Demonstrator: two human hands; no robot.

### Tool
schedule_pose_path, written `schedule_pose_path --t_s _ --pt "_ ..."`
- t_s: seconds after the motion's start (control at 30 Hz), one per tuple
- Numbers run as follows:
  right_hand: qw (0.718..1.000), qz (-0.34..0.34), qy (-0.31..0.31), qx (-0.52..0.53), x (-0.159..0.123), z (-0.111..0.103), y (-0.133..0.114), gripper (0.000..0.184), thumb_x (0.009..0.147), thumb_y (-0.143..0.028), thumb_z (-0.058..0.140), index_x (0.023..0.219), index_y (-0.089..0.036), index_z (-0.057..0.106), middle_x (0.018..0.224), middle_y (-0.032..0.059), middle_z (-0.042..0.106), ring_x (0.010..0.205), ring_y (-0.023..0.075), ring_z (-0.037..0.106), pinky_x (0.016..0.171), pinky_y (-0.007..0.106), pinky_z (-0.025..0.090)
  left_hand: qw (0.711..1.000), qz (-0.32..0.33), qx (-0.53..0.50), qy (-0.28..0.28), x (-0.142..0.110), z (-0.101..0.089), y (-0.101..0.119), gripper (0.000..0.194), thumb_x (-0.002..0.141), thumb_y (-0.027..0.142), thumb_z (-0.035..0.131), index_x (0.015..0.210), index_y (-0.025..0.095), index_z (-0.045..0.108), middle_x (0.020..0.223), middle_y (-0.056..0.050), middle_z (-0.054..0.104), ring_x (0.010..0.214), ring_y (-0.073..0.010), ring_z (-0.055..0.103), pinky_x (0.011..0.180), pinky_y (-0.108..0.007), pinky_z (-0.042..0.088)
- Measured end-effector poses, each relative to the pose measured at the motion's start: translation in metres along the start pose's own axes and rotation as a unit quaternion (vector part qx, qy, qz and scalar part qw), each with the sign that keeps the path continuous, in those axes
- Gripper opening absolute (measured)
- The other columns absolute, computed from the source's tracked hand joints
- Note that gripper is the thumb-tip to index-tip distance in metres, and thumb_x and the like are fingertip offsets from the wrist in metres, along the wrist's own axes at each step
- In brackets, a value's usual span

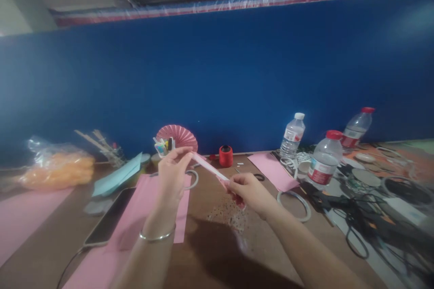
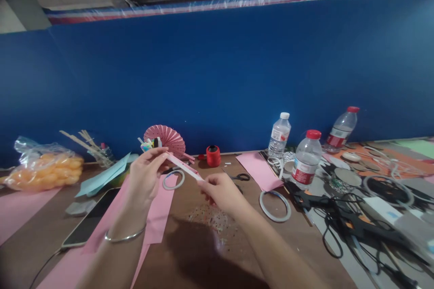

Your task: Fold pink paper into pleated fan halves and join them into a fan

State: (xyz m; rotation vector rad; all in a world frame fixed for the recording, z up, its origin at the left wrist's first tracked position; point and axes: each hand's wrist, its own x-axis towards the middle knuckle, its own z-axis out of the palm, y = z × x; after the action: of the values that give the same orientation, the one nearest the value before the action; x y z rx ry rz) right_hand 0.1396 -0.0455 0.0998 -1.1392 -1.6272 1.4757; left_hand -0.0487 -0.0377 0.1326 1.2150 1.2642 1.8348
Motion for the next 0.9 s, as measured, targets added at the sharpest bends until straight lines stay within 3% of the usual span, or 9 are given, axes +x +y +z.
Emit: schedule_pose_path --t_s 0.17,0.27,0.4,0.53,0.63,0.73,0.9 --pt "0.984 0.059 -0.063 -0.155 0.01 -0.022 0.039 0.027 0.077 -0.037 0.043 0.067 -0.015 0.056 0.053 0.0005 0.057 0.031 0.006 0.039 0.033 0.018 0.026 0.976 -0.189 -0.005 -0.106 -0.015 -0.024 -0.062 0.023 0.063 0.018 0.063 0.084 0.011 0.057 0.068 -0.002 0.062 0.054 -0.0066 0.057 0.055 -0.018 0.047" --pt "0.942 0.075 -0.078 -0.318 0.012 -0.033 0.053 0.029 0.075 -0.037 0.047 0.06 -0.015 0.058 0.05 0.0023 0.058 0.035 0.0084 0.044 0.037 0.02 0.028 0.955 -0.267 0.035 -0.123 -0.036 -0.035 -0.094 0.014 0.063 0.013 0.059 0.075 0.011 0.053 0.06 -0.001 0.06 0.052 -0.0068 0.058 0.051 -0.015 0.045" --pt "0.88 0.063 -0.052 -0.467 0.012 -0.035 0.062 0.032 0.071 -0.043 0.051 0.057 -0.017 0.061 0.052 0.0022 0.059 0.047 0.0112 0.051 0.043 0.021 0.026 0.919 -0.36 0.088 -0.135 -0.054 -0.041 -0.111 0.016 0.062 0.012 0.054 0.077 0.013 0.05 0.053 -0.001 0.06 0.044 -0.0082 0.056 0.042 -0.015 0.041" --pt "0.879 0.08 -0.055 -0.466 0.013 -0.033 0.069 0.033 0.075 -0.041 0.047 0.059 -0.017 0.063 0.057 0.0027 0.063 0.053 0.0114 0.054 0.046 0.021 0.027 0.909 -0.357 0.125 -0.177 -0.06 -0.048 -0.112 0.012 0.061 0.012 0.052 0.072 0.014 0.047 0.048 -0.001 0.059 0.04 -0.009 0.053 0.04 -0.017 0.039" --pt "0.886 0.095 -0.062 -0.45 0.015 -0.032 0.07 0.033 0.076 -0.041 0.046 0.062 -0.017 0.064 0.057 0.0028 0.063 0.053 0.0115 0.054 0.047 0.02 0.028 0.912 -0.311 0.168 -0.209 -0.063 -0.053 -0.116 0.009 0.063 0.016 0.053 0.07 0.015 0.048 0.048 -0.001 0.058 0.041 -0.0093 0.052 0.039 -0.017 0.037" --pt "0.872 0.104 -0.055 -0.475 0.014 -0.029 0.063 0.034 0.076 -0.043 0.047 0.059 -0.018 0.063 0.055 0.0036 0.063 0.051 0.0121 0.053 0.047 0.021 0.028 0.915 -0.266 0.197 -0.231 -0.068 -0.055 -0.12 0.009 0.066 0.022 0.053 0.07 0.015 0.049 0.051 0.0 0.057 0.044 -0.009 0.052 0.04 -0.017 0.038" --pt "0.842 0.029 -0.025 -0.537 0.016 -0.025 0.047 0.029 0.072 -0.042 0.052 0.057 -0.02 0.063 0.061 0.0047 0.063 0.053 0.0143 0.053 0.047 0.023 0.026 0.911 -0.244 0.222 -0.248 -0.069 -0.055 -0.12 0.009 0.068 0.024 0.05 0.07 0.016 0.05 0.052 0.002 0.054 0.045 -0.0097 0.051 0.041 -0.019 0.038"
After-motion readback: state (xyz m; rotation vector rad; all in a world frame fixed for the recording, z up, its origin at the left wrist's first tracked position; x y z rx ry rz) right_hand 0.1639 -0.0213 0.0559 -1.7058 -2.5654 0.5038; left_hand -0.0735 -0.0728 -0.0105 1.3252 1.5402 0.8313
